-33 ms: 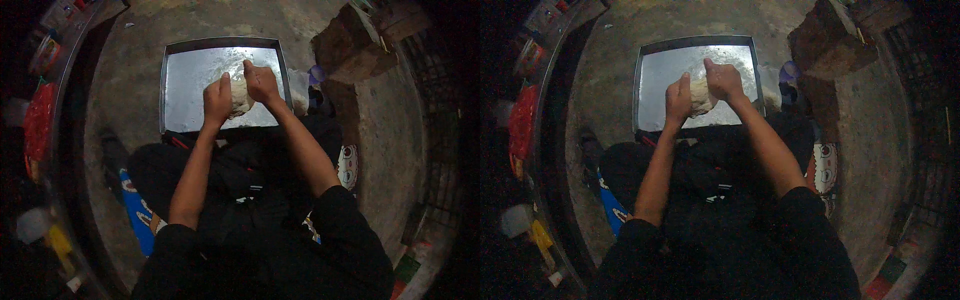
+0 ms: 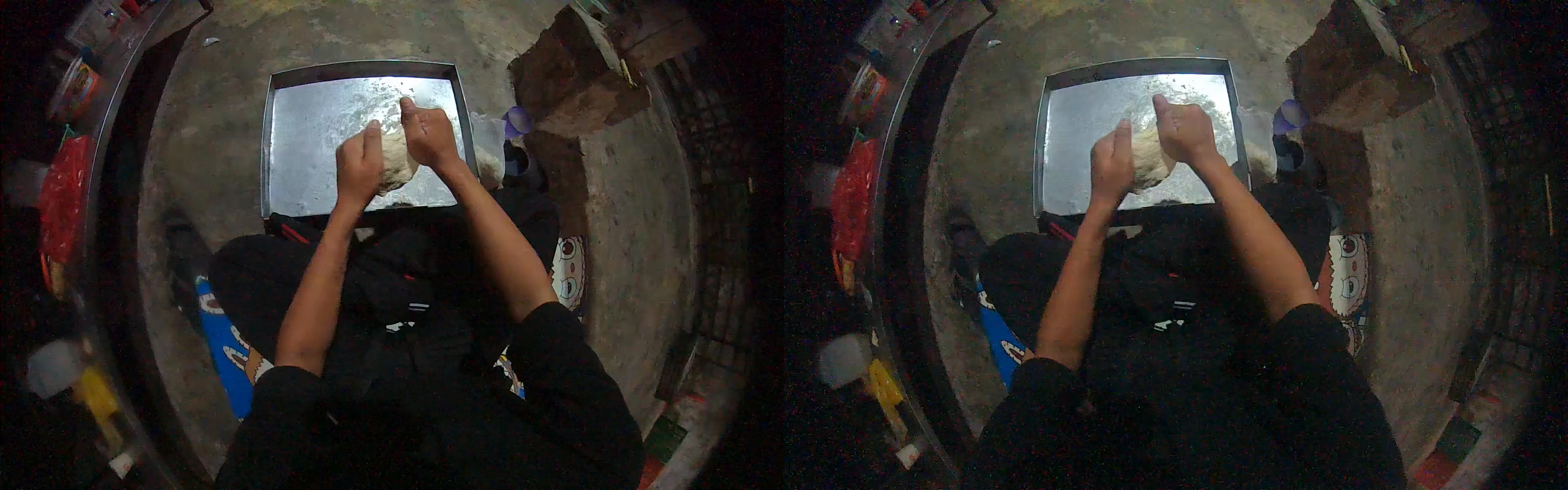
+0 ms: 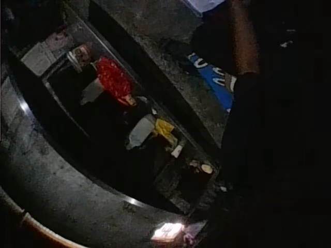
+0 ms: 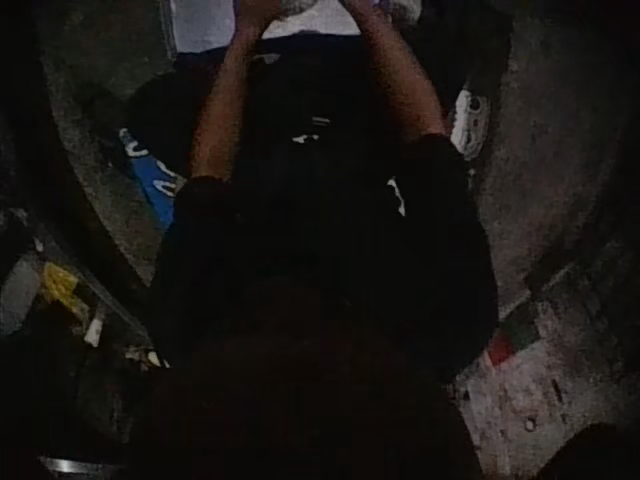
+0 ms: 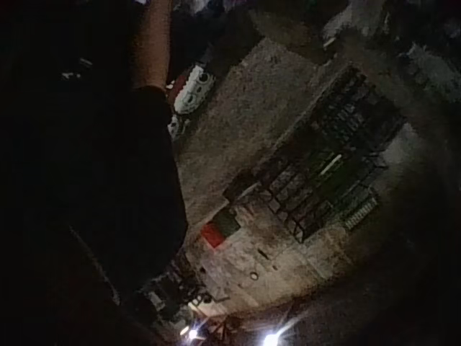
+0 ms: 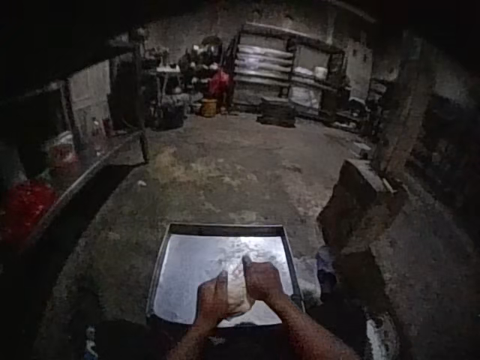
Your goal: The person kneads a piece of dough by hand in a metal tray on the floor, repeatedly folding and pressing it with their palms.
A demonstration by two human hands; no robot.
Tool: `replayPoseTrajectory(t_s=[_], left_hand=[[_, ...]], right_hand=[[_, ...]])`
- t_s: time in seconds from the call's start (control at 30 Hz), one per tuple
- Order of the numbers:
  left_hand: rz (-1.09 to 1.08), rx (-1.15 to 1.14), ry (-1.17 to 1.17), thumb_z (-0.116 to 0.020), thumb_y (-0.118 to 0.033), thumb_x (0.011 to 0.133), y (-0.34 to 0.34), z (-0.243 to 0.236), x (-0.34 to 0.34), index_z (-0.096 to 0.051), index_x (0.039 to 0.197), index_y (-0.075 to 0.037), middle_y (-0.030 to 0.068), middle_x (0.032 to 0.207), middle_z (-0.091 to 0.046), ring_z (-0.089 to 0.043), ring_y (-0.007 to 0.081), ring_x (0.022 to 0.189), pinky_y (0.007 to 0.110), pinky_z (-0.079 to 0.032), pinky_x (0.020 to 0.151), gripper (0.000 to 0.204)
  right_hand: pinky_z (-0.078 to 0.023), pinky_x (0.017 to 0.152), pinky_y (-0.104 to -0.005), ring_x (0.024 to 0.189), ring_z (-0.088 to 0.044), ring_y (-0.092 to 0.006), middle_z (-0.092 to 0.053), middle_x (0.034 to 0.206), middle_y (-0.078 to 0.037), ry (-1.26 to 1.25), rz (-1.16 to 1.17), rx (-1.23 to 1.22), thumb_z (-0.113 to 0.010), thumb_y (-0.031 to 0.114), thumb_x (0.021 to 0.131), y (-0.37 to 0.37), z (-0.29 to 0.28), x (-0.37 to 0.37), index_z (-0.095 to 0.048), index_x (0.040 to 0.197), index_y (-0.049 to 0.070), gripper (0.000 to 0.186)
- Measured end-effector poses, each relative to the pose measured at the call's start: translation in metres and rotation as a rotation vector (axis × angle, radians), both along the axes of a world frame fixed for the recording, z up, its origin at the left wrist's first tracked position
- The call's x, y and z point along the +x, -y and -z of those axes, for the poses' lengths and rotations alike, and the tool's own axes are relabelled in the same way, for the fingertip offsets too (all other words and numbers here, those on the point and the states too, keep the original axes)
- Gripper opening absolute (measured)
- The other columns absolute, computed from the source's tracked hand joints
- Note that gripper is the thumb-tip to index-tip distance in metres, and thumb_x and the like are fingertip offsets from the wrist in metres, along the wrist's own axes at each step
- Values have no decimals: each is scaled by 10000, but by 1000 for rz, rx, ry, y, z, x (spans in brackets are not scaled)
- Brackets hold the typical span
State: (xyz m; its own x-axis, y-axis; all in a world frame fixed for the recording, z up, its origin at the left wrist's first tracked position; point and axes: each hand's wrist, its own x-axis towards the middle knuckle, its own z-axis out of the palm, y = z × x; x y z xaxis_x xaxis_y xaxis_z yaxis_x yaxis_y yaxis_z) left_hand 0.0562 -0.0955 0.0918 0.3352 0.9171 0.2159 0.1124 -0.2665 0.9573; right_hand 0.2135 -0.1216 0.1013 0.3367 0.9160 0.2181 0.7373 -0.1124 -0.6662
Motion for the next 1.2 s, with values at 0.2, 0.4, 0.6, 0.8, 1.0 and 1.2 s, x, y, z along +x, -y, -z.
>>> replayPoseTrajectory(t_s=[0.2,0.4,0.6,0.8,1.0,1.2], left_hand=[[10,13,-92,-442,-348,1022,16,-17,7,-596,751,56,264,667,-584,-593,383,600,463,-438,595,511],[-105,-140,132,-388,-417,1051,14,-18,2,-580,775,34,154,660,-594,-553,222,628,397,-441,628,562],[-211,-225,256,-348,-459,1063,3,4,-2,-529,768,-19,46,675,-554,-512,126,657,321,-430,622,560],[-133,-98,271,-366,-450,1061,6,-1,-3,-528,802,-35,4,721,-509,-480,106,684,303,-419,624,515],[29,255,-135,-556,-246,992,25,-57,-14,-677,962,10,142,806,-669,-623,215,718,349,-493,720,285],[-270,391,-84,-537,-269,1008,2,-39,-16,-653,1005,6,183,948,-668,-644,283,876,409,-509,800,298]], right_hand=[[-485,754,-528,810,-628,-483,-651,788,-276,-22,88,-76,-351,447,1016,-5,21,26,-677,756,6,607],[-469,782,-492,802,-644,-433,-681,812,-225,-251,259,90,-307,467,1030,-12,15,15,-682,826,9,625],[-305,1081,-487,1305,-410,-357,-402,1442,-231,-1310,500,360,-201,694,978,2,38,-24,-418,1403,45,806],[-322,1113,-531,1315,-454,-363,-427,1413,-277,-2021,141,170,-196,765,929,25,15,-79,-292,1471,28,919],[-477,878,-406,1035,-614,-245,-628,1163,-187,-1515,299,268,-258,667,991,-10,-4,-54,-541,1273,-35,807],[-498,718,-444,724,-672,-355,-676,727,-217,-578,372,301,-414,558,1003,-30,-30,-30,-701,817,-37,686]])
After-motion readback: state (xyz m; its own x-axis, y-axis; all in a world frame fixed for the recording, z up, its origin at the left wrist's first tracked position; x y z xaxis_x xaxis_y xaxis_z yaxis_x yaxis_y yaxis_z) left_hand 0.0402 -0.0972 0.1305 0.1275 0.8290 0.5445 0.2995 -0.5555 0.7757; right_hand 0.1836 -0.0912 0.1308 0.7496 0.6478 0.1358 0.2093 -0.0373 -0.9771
